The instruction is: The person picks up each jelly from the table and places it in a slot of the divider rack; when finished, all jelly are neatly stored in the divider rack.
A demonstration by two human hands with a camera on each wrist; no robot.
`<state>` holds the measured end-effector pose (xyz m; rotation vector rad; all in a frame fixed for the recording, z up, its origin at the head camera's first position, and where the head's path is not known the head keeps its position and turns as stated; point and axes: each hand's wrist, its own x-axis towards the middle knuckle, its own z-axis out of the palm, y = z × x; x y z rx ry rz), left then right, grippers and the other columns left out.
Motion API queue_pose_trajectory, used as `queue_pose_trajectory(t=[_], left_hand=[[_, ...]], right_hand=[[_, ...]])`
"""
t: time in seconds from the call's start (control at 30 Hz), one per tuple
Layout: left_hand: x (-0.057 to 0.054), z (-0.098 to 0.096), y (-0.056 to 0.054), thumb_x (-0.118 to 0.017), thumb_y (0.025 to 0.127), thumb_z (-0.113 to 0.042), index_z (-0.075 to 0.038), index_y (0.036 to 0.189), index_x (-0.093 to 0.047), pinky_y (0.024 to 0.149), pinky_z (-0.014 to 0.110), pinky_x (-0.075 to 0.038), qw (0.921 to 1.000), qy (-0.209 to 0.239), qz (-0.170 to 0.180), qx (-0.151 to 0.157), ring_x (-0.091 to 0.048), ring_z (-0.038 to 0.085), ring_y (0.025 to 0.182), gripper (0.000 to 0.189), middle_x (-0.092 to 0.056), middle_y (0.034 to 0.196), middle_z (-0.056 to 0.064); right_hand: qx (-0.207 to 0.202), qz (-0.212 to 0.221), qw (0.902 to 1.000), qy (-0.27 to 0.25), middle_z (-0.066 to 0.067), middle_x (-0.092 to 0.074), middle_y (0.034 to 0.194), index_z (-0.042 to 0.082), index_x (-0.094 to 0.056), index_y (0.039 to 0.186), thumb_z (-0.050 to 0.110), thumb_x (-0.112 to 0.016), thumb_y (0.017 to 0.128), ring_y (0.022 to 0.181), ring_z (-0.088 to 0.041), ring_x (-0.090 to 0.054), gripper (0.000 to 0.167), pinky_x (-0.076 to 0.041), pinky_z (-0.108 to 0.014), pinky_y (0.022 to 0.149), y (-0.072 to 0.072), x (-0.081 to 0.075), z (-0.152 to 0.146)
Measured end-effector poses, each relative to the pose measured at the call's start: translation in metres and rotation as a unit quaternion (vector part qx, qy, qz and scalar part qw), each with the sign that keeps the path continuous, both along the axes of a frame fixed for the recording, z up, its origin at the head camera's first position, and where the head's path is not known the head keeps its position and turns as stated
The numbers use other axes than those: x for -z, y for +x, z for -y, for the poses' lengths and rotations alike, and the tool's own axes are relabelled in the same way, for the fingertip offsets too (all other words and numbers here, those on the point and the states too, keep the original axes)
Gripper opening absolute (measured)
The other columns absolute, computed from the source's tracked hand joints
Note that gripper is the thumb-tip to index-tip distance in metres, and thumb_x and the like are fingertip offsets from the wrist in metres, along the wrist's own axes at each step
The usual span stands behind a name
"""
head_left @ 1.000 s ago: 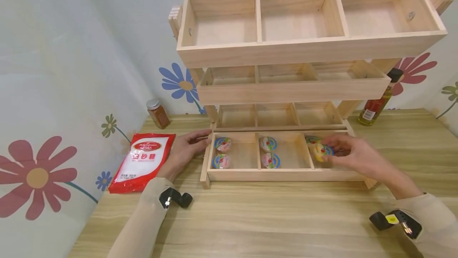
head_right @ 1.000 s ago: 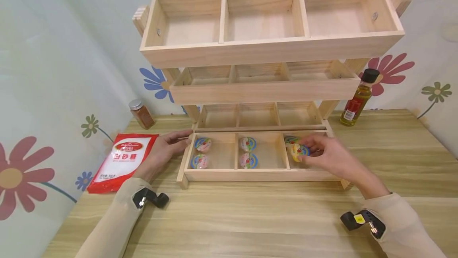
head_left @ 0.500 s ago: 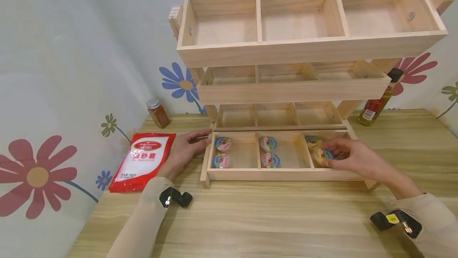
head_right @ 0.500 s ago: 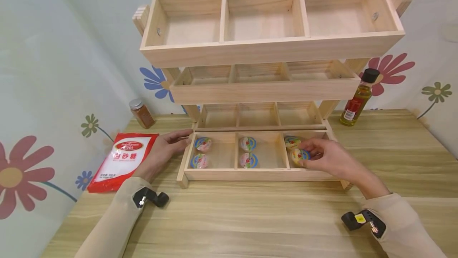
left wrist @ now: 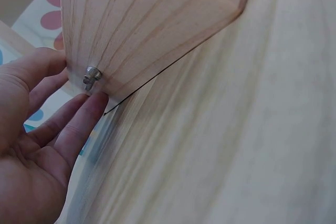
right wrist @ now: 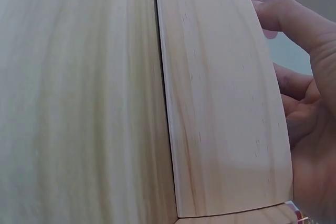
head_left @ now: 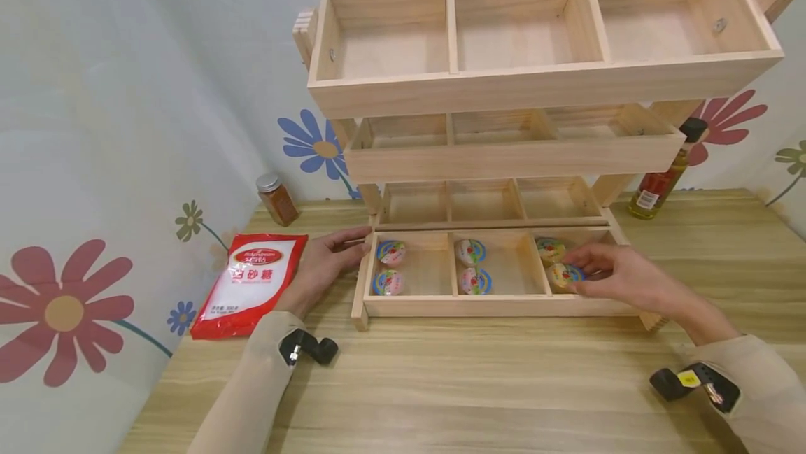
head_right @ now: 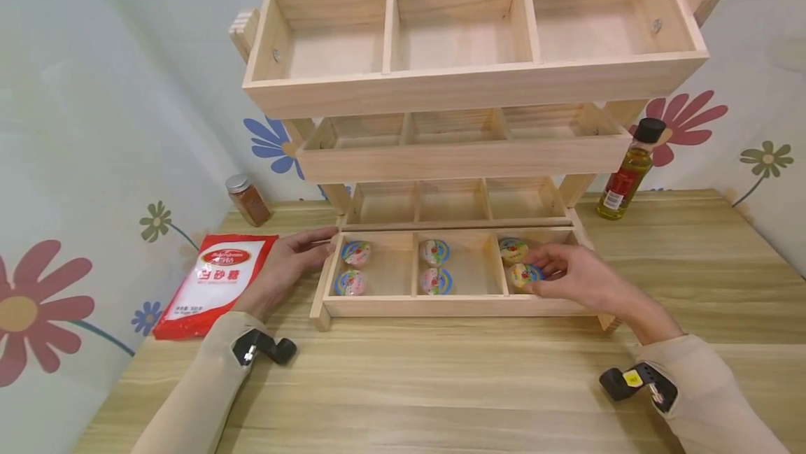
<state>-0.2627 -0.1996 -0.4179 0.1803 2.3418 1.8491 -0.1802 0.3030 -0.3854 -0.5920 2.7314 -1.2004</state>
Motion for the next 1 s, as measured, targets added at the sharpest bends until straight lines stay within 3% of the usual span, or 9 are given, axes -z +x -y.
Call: queue_pose_trajectory(t=[0.3, 1.0], left_hand=[[-0.0005, 0.0004, -0.0014, -0.078, 0.100, -0.024, -0.015, 0.141, -0.070, 0.102, 0.039, -0.058, 0.9999, 0.010, -0.005, 0.001, -0.065, 0.026, 0.127, 0.043, -0.066, 0.142, 0.009], [0.0012, 0.0011, -0.0018, -0.079, 0.100, -0.027, -0.016, 0.142, -0.070, 0.101, 0.036, -0.058, 1.0000, -0.002, -0.007, 0.006, -0.064, 0.026, 0.129, 0.045, -0.065, 0.144, 0.007]], right_hand=[[-0.002, -0.001, 1.0000, 0.002, -0.006, -0.070, 0.112, 0.001, -0.071, 0.127, 0.014, -0.081, 0.093, 0.095, -0.011, -0.065, 0.038, -0.057, -0.025, 0.078, -0.0035, -0.0015, 0.0005], [-0.004, 0.042, 0.9990, -0.012, -0.006, -0.071, 0.109, -0.002, -0.068, 0.130, 0.017, -0.080, 0.095, 0.097, -0.014, -0.067, 0.041, -0.058, -0.026, 0.078, -0.0049, -0.0025, 0.0004]])
